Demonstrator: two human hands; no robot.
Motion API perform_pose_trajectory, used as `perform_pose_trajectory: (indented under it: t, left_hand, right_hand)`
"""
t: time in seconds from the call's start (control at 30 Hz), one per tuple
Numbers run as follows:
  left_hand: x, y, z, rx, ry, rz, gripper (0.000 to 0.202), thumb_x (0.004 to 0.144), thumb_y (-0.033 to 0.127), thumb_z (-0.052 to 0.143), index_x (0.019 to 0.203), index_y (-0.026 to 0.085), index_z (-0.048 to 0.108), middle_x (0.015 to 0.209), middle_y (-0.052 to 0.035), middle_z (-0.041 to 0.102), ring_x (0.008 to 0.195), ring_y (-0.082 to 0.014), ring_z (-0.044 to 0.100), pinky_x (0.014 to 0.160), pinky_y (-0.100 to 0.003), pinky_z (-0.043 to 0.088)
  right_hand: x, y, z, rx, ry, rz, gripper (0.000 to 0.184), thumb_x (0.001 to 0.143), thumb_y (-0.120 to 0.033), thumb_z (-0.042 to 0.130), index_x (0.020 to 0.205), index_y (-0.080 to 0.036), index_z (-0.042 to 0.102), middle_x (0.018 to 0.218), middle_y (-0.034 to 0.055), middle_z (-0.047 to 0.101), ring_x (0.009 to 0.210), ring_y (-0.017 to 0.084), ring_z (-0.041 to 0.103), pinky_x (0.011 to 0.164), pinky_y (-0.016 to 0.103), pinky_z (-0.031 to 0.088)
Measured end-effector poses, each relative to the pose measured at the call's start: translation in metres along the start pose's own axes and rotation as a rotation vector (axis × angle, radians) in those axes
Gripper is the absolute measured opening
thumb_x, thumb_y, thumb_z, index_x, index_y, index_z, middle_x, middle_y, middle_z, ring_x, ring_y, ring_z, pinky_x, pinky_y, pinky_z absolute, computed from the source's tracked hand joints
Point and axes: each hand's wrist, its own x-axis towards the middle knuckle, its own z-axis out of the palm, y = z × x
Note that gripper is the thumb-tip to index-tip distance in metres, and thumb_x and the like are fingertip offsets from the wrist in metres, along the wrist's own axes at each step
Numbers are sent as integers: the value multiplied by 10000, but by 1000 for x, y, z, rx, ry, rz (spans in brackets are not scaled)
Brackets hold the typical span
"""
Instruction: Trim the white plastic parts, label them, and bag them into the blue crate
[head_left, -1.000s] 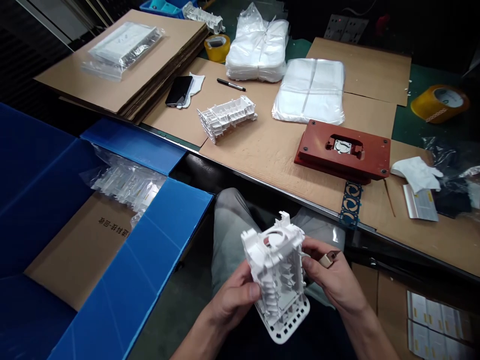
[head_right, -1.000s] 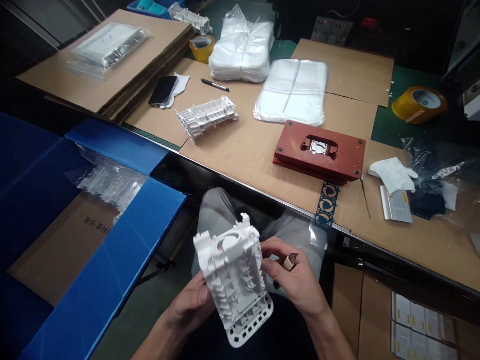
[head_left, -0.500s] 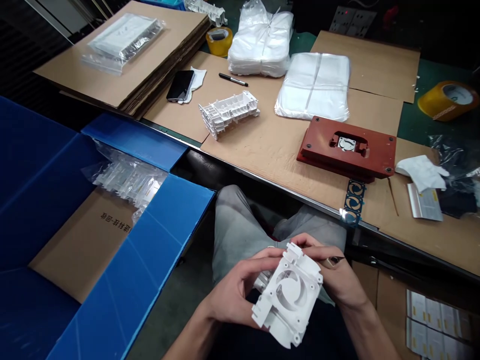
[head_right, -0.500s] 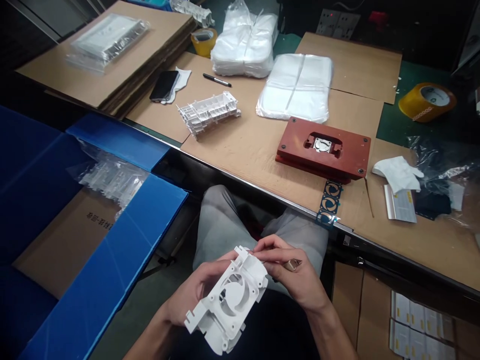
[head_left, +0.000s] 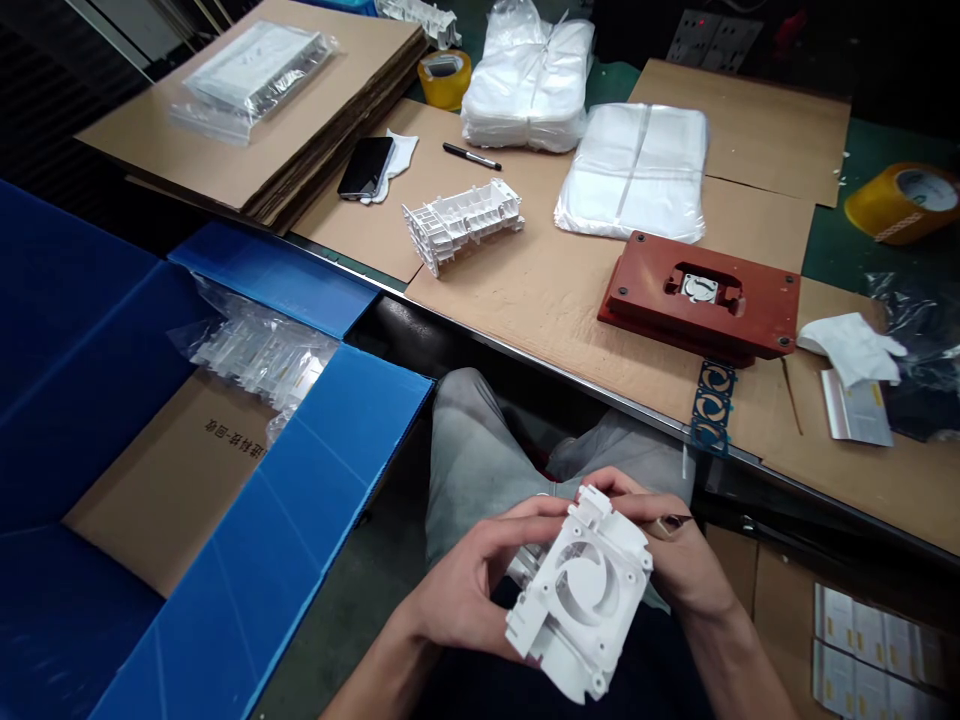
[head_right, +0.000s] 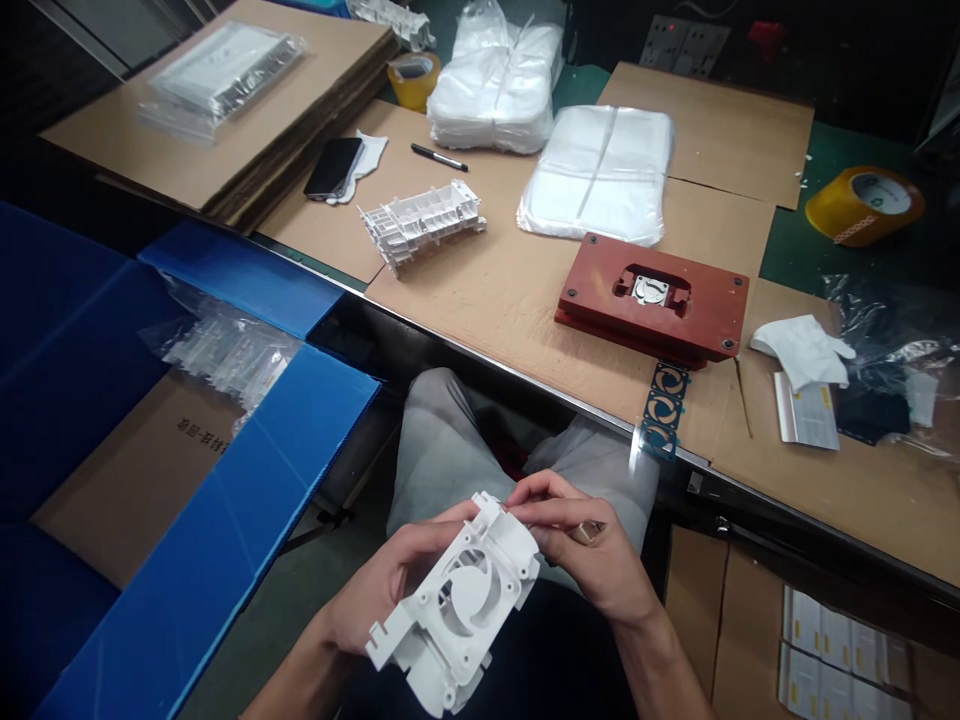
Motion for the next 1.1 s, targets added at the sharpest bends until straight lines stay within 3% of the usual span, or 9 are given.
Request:
perform_pose_trajectory:
  t: [0.17,0.33,0.77,0.97,1.1]
  left_hand:
    - [0,3,4,-24,23,48,748,604,456,887,1287,236,676,1402,-139,563,1306,-428,476,1103,-501,332]
    - [-1,2,5,-28,52,26,761,607,447,889,1302,235,663,1385,-116,582,1260,-392,520,1102,-472,347]
    - [-3,-2,6,-47,59,45,779,575,413,917,1297,262,666,1417,-122,558,1324,-386,479,1134,-485,316]
    - [-5,-6,5,-34,70,52,797,566,386,928,1306,260,659,1435,-136,536,1340,-390,467,1150,-499,290]
    - [-6,-8,5,14,72,55,765,577,410,919,1286,265,672,1447,-130,526,1338,-389,469,1155,-517,285]
  right_hand:
    - [-1,2,-2,-19,14,31,128,878,-286,699,923,-246,812,1055,65,597,888,200,572,736,298,476]
    - [-3,9,-6,-27,45,76,143,853,-327,715,880,-218,804,1077,81,606,825,202,557,669,296,478]
    - [-3,7,-4,-40,49,86,140,846,-333,721,875,-222,802,1062,75,601,913,225,584,782,322,498]
    - [-1,5,-3,-30,37,106,153,867,-320,699,822,-206,791,1070,67,572,756,160,559,659,278,489]
    - [0,6,-3,-5,41,97,139,856,-299,710,786,-205,787,1057,61,576,778,164,568,669,273,486]
